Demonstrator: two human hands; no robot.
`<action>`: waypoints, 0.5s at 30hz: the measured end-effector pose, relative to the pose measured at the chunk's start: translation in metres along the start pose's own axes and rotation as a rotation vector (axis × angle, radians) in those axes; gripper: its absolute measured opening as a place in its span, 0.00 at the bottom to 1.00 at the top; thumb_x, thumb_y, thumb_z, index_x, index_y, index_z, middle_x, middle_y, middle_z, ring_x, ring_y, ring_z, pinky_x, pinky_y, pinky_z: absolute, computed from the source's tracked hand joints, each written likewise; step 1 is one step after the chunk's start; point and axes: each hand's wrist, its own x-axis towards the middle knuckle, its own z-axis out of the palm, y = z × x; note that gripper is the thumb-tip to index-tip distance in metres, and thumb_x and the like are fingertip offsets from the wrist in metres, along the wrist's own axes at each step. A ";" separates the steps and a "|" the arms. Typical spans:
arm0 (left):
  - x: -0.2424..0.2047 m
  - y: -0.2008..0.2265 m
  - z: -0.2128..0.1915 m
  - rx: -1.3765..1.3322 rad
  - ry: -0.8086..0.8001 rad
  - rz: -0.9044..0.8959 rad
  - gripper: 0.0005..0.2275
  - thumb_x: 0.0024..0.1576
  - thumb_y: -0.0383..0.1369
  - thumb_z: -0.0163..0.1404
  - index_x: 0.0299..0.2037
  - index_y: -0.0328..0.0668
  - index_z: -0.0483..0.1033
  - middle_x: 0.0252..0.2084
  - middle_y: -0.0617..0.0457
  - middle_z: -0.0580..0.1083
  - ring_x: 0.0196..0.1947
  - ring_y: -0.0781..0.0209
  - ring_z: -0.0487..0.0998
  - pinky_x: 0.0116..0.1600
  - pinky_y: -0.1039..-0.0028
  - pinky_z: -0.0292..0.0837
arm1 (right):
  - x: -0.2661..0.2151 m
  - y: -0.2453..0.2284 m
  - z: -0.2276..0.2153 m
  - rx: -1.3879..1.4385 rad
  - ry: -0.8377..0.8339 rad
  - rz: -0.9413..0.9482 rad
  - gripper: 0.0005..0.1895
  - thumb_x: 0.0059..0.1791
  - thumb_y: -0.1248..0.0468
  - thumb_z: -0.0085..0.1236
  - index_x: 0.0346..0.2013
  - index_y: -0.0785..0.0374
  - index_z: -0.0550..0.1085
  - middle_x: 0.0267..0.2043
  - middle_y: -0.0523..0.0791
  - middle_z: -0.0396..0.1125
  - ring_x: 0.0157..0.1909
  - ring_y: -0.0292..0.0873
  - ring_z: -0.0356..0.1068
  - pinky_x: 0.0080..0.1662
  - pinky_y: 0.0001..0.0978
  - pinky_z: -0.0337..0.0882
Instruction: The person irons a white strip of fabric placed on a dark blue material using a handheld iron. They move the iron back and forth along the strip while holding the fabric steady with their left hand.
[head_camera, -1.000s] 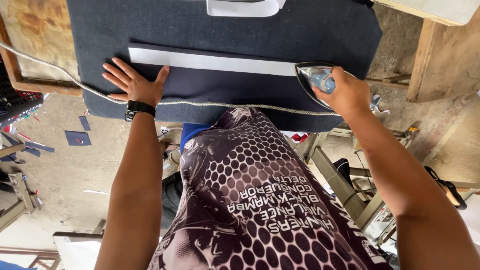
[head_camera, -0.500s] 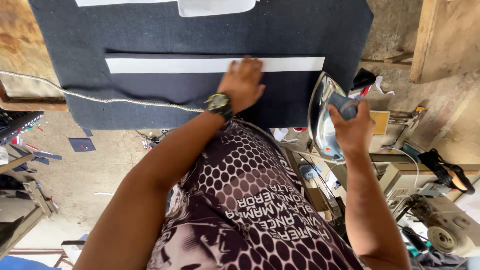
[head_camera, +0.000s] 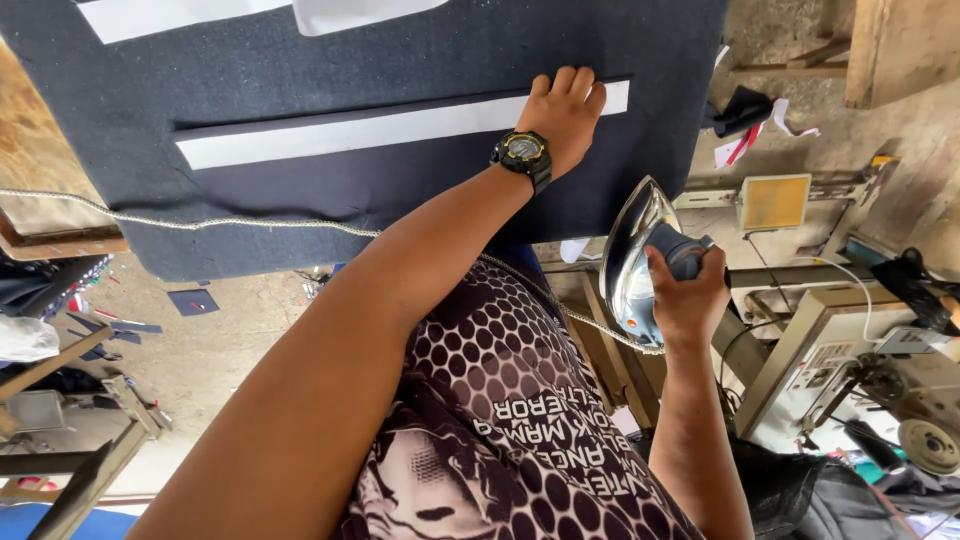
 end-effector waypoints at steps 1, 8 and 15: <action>0.002 0.002 0.000 0.000 -0.006 0.005 0.16 0.51 0.30 0.54 0.50 0.42 0.76 0.51 0.48 0.69 0.47 0.47 0.69 0.44 0.59 0.68 | -0.001 0.000 0.000 0.003 -0.002 0.007 0.30 0.47 0.43 0.73 0.35 0.58 0.63 0.27 0.42 0.63 0.25 0.44 0.62 0.28 0.40 0.65; 0.019 0.007 -0.011 -0.078 -0.062 -0.111 0.15 0.44 0.24 0.55 0.42 0.48 0.74 0.46 0.50 0.67 0.43 0.48 0.68 0.42 0.59 0.68 | 0.003 0.003 0.005 0.057 0.027 -0.048 0.32 0.47 0.43 0.74 0.33 0.59 0.60 0.25 0.42 0.61 0.23 0.42 0.59 0.25 0.40 0.62; 0.022 0.004 -0.013 -0.096 -0.109 -0.110 0.18 0.43 0.29 0.59 0.44 0.52 0.73 0.46 0.51 0.66 0.44 0.49 0.68 0.42 0.57 0.66 | 0.015 -0.005 0.005 0.072 0.030 -0.039 0.32 0.47 0.46 0.76 0.34 0.59 0.60 0.24 0.42 0.61 0.23 0.42 0.59 0.25 0.41 0.62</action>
